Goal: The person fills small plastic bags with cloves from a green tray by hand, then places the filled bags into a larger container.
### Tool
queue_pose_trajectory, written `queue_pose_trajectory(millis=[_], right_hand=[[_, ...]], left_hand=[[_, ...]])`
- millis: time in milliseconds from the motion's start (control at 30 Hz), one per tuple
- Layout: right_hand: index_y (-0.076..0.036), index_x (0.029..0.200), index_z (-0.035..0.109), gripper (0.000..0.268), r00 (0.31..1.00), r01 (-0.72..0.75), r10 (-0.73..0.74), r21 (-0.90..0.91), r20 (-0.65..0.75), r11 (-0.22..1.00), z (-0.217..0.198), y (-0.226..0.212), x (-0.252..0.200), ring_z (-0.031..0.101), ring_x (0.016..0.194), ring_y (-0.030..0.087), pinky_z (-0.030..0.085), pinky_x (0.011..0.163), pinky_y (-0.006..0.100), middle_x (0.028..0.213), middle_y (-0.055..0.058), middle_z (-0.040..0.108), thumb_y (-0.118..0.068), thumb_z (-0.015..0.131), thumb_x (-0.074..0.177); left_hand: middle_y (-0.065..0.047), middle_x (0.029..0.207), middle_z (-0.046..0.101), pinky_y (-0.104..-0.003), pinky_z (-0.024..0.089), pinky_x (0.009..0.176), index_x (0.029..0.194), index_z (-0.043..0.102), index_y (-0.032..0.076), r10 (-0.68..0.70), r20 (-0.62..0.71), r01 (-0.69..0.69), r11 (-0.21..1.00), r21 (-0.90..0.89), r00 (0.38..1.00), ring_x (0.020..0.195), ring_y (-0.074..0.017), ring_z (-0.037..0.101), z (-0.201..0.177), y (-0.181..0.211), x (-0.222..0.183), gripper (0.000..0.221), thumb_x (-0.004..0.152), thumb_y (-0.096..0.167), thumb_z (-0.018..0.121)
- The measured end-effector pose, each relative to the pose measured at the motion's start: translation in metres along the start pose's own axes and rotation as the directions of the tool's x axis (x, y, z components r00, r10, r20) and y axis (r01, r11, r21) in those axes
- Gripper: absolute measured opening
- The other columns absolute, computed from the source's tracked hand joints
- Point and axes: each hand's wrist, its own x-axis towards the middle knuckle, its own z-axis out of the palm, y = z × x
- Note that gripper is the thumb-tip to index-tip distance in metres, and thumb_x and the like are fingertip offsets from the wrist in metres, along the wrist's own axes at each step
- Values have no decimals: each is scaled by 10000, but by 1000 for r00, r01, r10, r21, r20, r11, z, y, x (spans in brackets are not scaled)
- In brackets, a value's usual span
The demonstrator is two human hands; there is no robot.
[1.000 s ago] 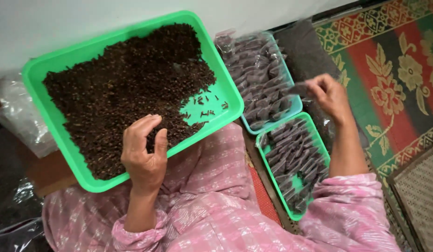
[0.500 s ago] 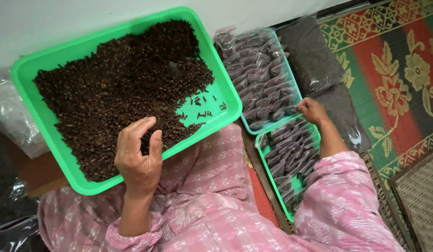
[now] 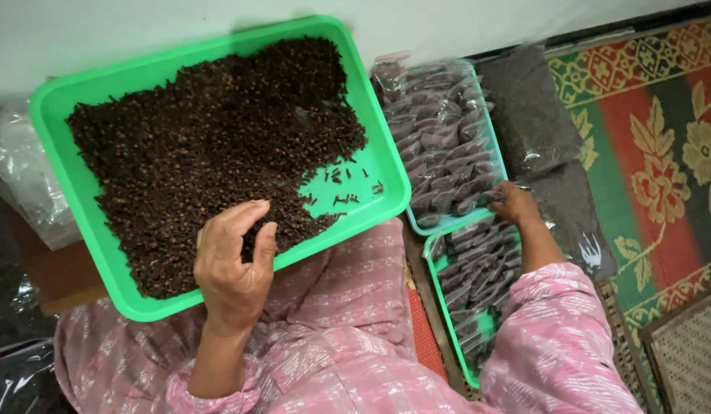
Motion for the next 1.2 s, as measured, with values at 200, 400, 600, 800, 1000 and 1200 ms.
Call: queue_pose_trajectory(millis=[200, 400, 600, 800, 1000, 1200], right_hand=[[-242, 1294, 662, 566, 992, 88, -93, -62, -84, 994, 34, 26, 50, 697, 1139, 429, 551, 1005, 534, 1162, 217, 762, -513, 740, 804], [-107, 1422, 660, 637, 842, 427, -429, -81, -328, 901, 42, 57, 57, 640, 1230, 494, 505, 1038, 610, 1299, 261, 707, -300, 747, 821], [110, 1306, 714, 465, 518, 679, -492, -13, -700, 734, -39, -65, -65, 597, 989, 408, 471, 898, 477, 1052, 248, 651, -41, 566, 892], [85, 1405, 624, 375, 440, 811, -414, 154, -797, 565, -66, -172, -150, 633, 1198, 426, 483, 1005, 479, 1515, 322, 492, 94, 547, 1039], [85, 1336, 675, 314, 312, 829, -429, 22, -847, 559, -89, -242, -206, 526, 1394, 436, 450, 1094, 527, 1470, 314, 563, 122, 552, 1049], [17, 1325, 679, 251, 294, 821, -464, -28, -835, 570, -100, -276, -223, 530, 1394, 423, 430, 1091, 519, 1476, 290, 576, 33, 549, 1111]], left_hand=[[-53, 1102, 741, -404, 503, 927, 1117, 729, 101, 9, -3, -9, 999, 46, 1000, 1035, -280, 715, 5, 0, 0, 135, 982, 109, 719], [-36, 958, 685, -443, 484, 842, 885, 694, 142, 53, -37, -51, 998, 39, 998, 954, -295, 658, 24, -12, -8, 120, 870, 148, 813], [-16, 968, 662, -399, 442, 893, 907, 706, 148, -28, -44, 26, 998, -57, 999, 942, -267, 565, 7, 7, 2, 126, 960, 261, 714], [-26, 1119, 743, -349, 476, 923, 1159, 725, 166, -178, -262, 137, 976, -169, 948, 1002, -228, 670, -54, -14, -5, 274, 998, 8, 567], [-25, 1056, 686, -380, 443, 803, 1105, 742, 186, -372, -456, 509, 831, 226, 809, 941, -263, 542, -119, -89, -32, 183, 961, 92, 682], [-15, 1119, 673, -362, 465, 767, 1107, 770, 240, -477, -324, 577, 666, 473, 817, 985, -239, 526, -112, -138, 14, 257, 934, 421, 714]])
